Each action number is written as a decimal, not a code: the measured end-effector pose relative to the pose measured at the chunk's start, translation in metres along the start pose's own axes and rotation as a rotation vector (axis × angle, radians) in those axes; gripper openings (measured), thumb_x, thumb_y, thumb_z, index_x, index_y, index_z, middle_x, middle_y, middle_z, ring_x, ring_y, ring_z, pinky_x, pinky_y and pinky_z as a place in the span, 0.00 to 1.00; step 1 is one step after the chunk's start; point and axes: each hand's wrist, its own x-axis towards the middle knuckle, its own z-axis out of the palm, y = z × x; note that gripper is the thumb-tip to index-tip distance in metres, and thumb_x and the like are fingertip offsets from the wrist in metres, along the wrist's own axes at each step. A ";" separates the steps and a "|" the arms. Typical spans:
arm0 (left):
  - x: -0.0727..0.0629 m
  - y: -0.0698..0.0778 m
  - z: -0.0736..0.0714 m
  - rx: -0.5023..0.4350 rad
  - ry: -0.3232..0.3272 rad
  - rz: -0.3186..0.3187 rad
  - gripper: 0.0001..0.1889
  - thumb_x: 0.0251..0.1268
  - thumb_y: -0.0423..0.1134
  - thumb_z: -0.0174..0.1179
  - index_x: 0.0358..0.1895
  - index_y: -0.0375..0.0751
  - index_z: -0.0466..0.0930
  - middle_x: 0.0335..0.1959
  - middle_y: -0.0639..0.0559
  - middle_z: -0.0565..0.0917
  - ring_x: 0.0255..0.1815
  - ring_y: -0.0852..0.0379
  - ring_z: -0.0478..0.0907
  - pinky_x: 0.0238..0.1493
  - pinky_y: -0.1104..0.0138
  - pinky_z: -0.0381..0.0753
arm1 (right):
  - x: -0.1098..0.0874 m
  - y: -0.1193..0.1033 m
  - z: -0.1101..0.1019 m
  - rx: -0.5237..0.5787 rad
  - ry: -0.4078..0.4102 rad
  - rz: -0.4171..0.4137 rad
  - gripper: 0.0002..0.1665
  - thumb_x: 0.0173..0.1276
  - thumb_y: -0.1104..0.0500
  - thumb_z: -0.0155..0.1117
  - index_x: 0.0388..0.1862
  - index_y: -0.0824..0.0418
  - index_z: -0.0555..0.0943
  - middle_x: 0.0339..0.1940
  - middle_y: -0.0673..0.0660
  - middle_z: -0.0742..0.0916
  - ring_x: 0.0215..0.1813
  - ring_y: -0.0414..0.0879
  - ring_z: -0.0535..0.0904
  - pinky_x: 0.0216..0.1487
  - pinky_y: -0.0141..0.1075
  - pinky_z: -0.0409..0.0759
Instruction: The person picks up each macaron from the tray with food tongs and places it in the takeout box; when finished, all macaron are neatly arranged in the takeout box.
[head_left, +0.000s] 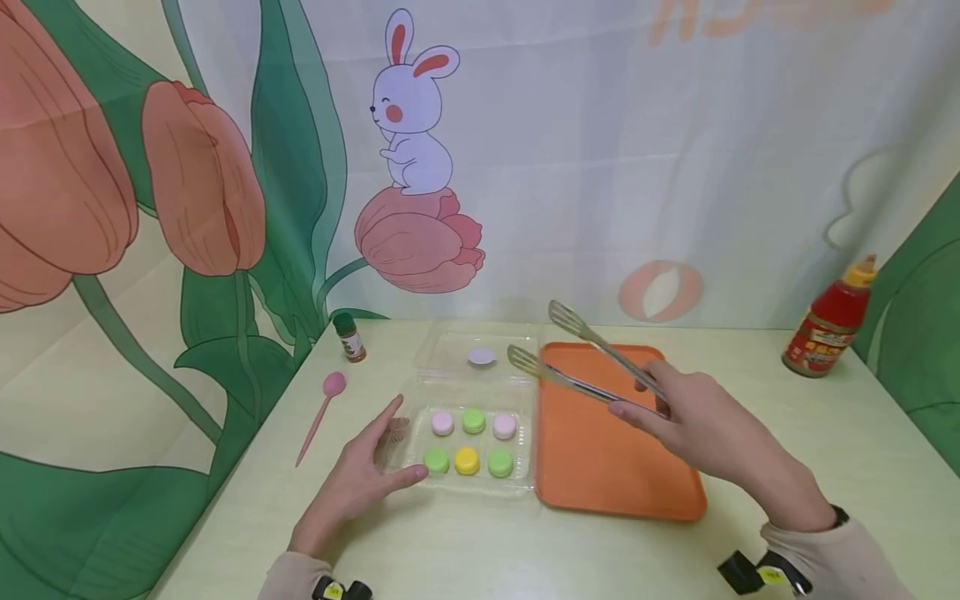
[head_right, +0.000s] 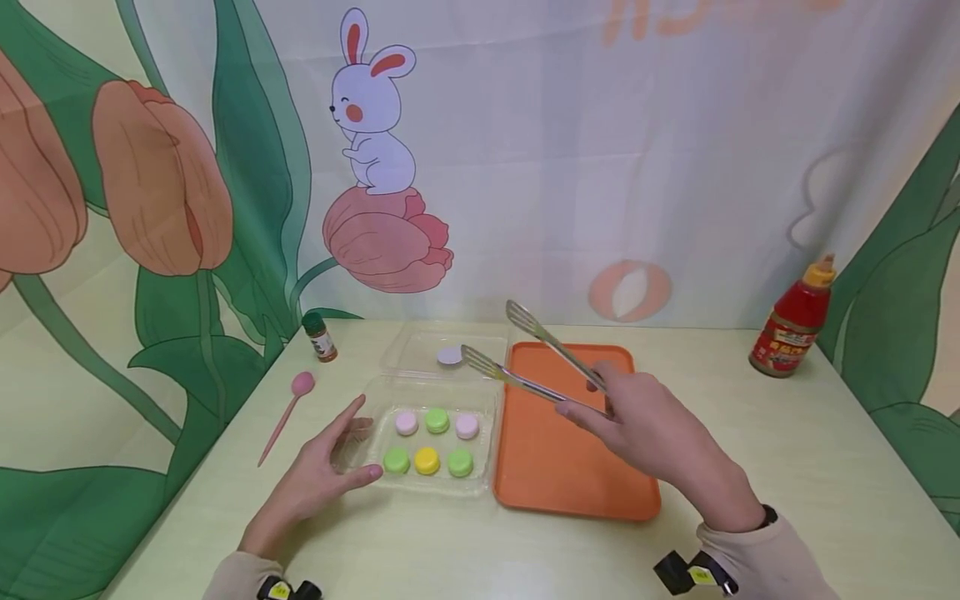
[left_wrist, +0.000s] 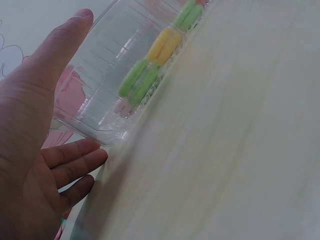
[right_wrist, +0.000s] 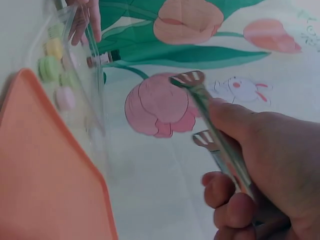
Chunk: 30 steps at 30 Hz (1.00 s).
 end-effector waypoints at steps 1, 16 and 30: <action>0.000 0.000 0.000 0.002 0.000 0.000 0.62 0.61 0.61 0.83 0.93 0.62 0.51 0.83 0.43 0.75 0.87 0.37 0.65 0.87 0.36 0.59 | -0.002 0.005 0.000 0.008 0.035 0.008 0.36 0.81 0.30 0.66 0.59 0.62 0.77 0.22 0.50 0.77 0.22 0.43 0.70 0.23 0.36 0.69; 0.000 0.000 0.000 0.003 -0.002 -0.010 0.63 0.60 0.60 0.83 0.93 0.64 0.50 0.88 0.43 0.67 0.90 0.38 0.61 0.88 0.37 0.56 | -0.036 0.086 0.009 0.041 0.405 0.261 0.46 0.82 0.32 0.65 0.72 0.71 0.71 0.29 0.56 0.81 0.26 0.47 0.73 0.21 0.38 0.68; -0.002 0.003 -0.001 0.014 -0.001 -0.012 0.61 0.63 0.61 0.82 0.93 0.63 0.50 0.90 0.42 0.63 0.90 0.37 0.59 0.88 0.37 0.56 | -0.051 0.152 0.029 0.110 0.465 0.613 0.60 0.79 0.36 0.69 0.85 0.77 0.55 0.43 0.73 0.86 0.39 0.62 0.83 0.27 0.40 0.76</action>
